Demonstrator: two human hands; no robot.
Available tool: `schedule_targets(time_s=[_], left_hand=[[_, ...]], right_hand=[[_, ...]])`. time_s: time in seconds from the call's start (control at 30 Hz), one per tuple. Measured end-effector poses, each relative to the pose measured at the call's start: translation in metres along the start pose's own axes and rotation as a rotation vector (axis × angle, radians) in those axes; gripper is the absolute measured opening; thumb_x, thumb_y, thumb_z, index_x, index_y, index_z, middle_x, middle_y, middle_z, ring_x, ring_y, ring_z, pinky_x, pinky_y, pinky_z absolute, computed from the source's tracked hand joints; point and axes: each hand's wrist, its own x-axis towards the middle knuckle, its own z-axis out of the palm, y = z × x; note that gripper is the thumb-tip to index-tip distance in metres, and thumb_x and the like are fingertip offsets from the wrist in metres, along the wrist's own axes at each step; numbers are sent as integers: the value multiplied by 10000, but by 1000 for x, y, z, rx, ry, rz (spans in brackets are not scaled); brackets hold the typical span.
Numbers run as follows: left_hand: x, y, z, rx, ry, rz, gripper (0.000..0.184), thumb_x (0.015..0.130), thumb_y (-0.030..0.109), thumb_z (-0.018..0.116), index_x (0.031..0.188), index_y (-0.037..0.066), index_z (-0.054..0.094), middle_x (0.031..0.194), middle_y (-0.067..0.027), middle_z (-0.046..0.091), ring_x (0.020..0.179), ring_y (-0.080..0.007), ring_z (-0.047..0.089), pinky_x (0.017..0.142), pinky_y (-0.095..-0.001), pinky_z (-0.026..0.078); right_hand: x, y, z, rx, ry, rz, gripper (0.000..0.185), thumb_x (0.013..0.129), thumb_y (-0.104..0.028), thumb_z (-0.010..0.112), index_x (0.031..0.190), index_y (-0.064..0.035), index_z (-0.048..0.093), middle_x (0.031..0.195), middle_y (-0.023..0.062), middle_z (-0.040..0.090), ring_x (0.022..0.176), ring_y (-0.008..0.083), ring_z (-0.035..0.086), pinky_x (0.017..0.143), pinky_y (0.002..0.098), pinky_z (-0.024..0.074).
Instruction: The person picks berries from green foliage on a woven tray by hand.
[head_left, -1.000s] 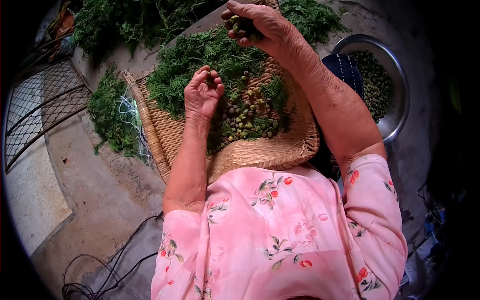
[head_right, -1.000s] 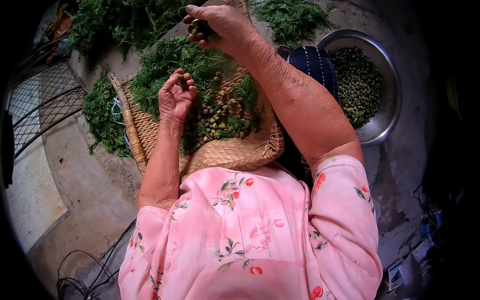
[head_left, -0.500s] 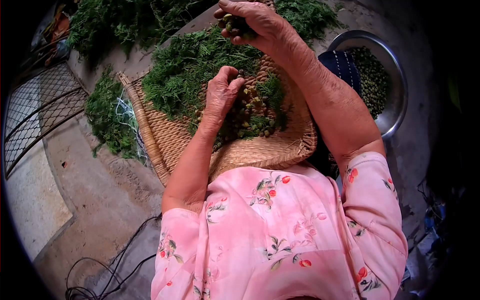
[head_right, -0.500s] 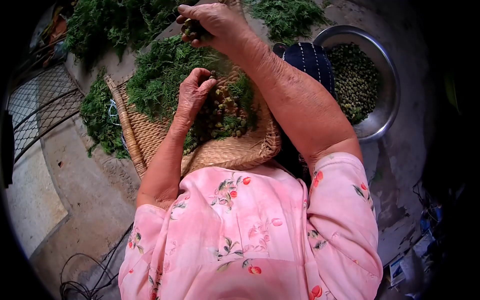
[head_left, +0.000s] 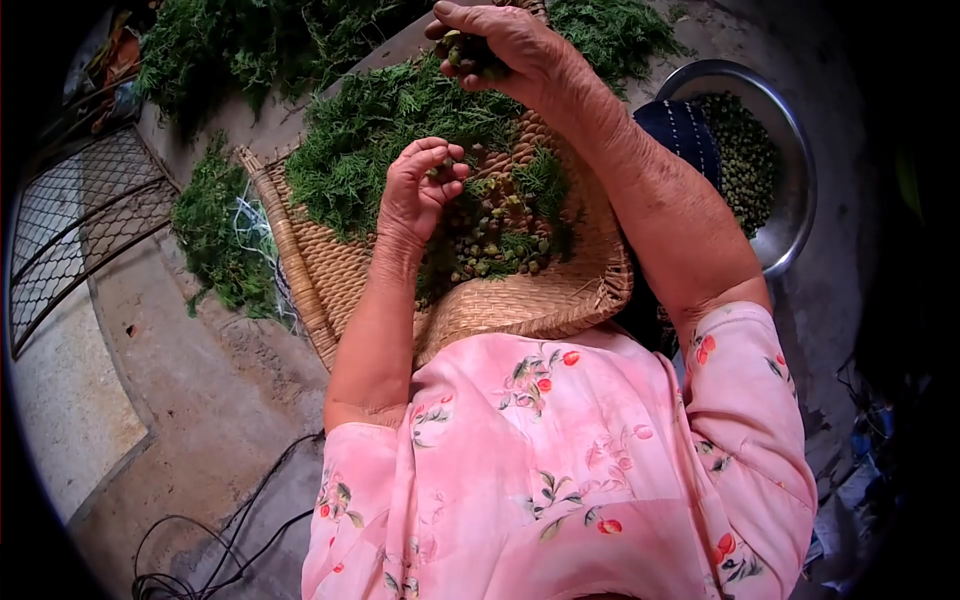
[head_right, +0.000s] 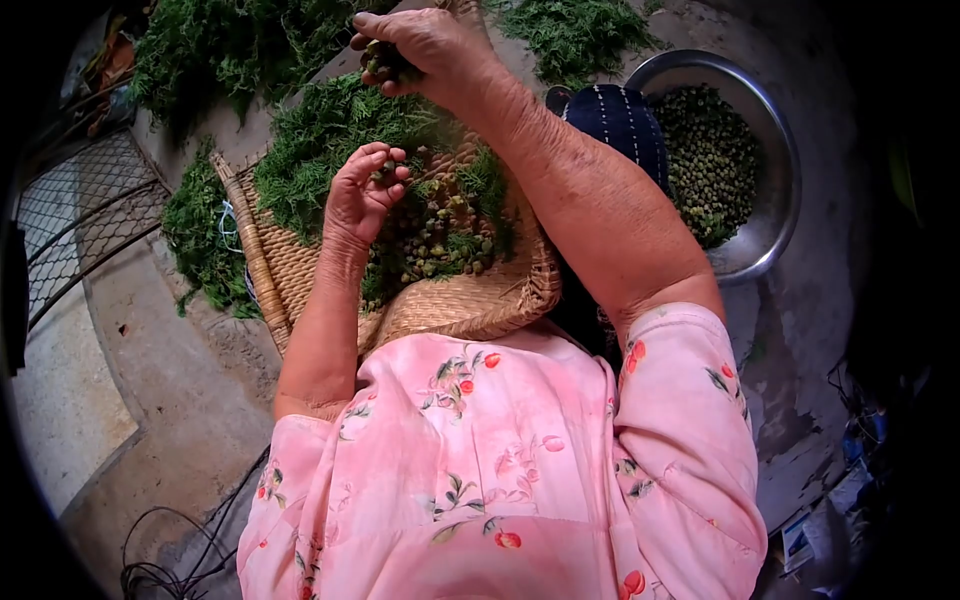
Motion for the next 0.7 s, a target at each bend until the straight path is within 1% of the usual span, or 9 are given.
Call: schedule_targets(time_s=[0.07, 0.17, 0.27, 0.37, 0.4, 0.47, 0.5, 0.6, 0.7], left_hand=[[4, -6, 2, 93, -6, 12, 158, 818, 126, 616, 955, 68, 566, 828, -37, 602, 664, -124, 569, 531, -225, 446], [5, -16, 20, 697, 81, 235, 162, 812, 154, 657, 922, 48, 602, 731, 15, 568, 649, -63, 515, 531, -205, 418], [15, -29, 20, 1086, 103, 549, 165, 796, 158, 666, 890, 34, 611, 763, 2, 601, 669, -73, 521, 580, -208, 443], [21, -34, 19, 1151, 121, 650, 170, 790, 169, 676, 867, 33, 609, 758, 1, 598, 640, -71, 517, 565, -210, 441], [21, -34, 16, 1150, 121, 653, 170, 790, 169, 676, 867, 33, 609, 758, 1, 598, 640, -71, 517, 565, -210, 441], [15, -24, 22, 980, 133, 456, 171, 792, 182, 681, 850, 42, 603, 733, 3, 580, 589, -72, 503, 521, -207, 422], [6, -19, 23, 702, 140, 239, 158, 806, 183, 670, 847, 50, 595, 688, 9, 545, 538, -75, 480, 477, -198, 388], [8, -5, 7, -116, 20, 62, 95, 847, 156, 605, 857, 65, 581, 749, -32, 578, 612, -123, 540, 483, -202, 416], [10, 15, 6, -452, -68, 111, 97, 858, 106, 524, 879, 18, 558, 885, -132, 621, 778, -233, 613, 680, -328, 529]], right_hand=[[0, 0, 0, -9, 16, 8, 266, 887, -299, 573, 858, -35, 585, 629, 32, 563, 488, 117, 533, 417, 243, 416], [0, 1, -1, -2, -8, -9, 267, 887, -299, 573, 860, -34, 586, 630, 32, 565, 488, 115, 533, 415, 244, 416], [0, 1, -2, -16, -2, -26, 269, 886, -299, 574, 871, -30, 584, 632, 32, 566, 490, 117, 535, 417, 245, 419], [0, 1, -1, -19, -3, -22, 283, 880, -303, 582, 882, -20, 582, 635, 36, 569, 492, 122, 538, 427, 245, 423], [-2, 2, 0, -156, 24, -72, 335, 888, -343, 563, 912, -10, 587, 680, 48, 580, 564, 127, 561, 476, 247, 453], [-3, 3, 0, -296, 48, -131, 389, 895, -384, 545, 942, -1, 592, 726, 60, 591, 637, 132, 584, 525, 248, 483], [-2, 3, -1, -255, 53, -104, 381, 891, -373, 555, 947, 2, 592, 720, 60, 595, 640, 128, 586, 536, 248, 485], [-2, 2, -1, -178, 61, -59, 372, 890, -365, 560, 952, 1, 591, 739, 64, 600, 668, 128, 595, 568, 250, 491], [-2, 0, 1, -89, 123, -15, 342, 896, -359, 552, 920, -20, 591, 761, 63, 581, 685, 150, 584, 586, 267, 490]])
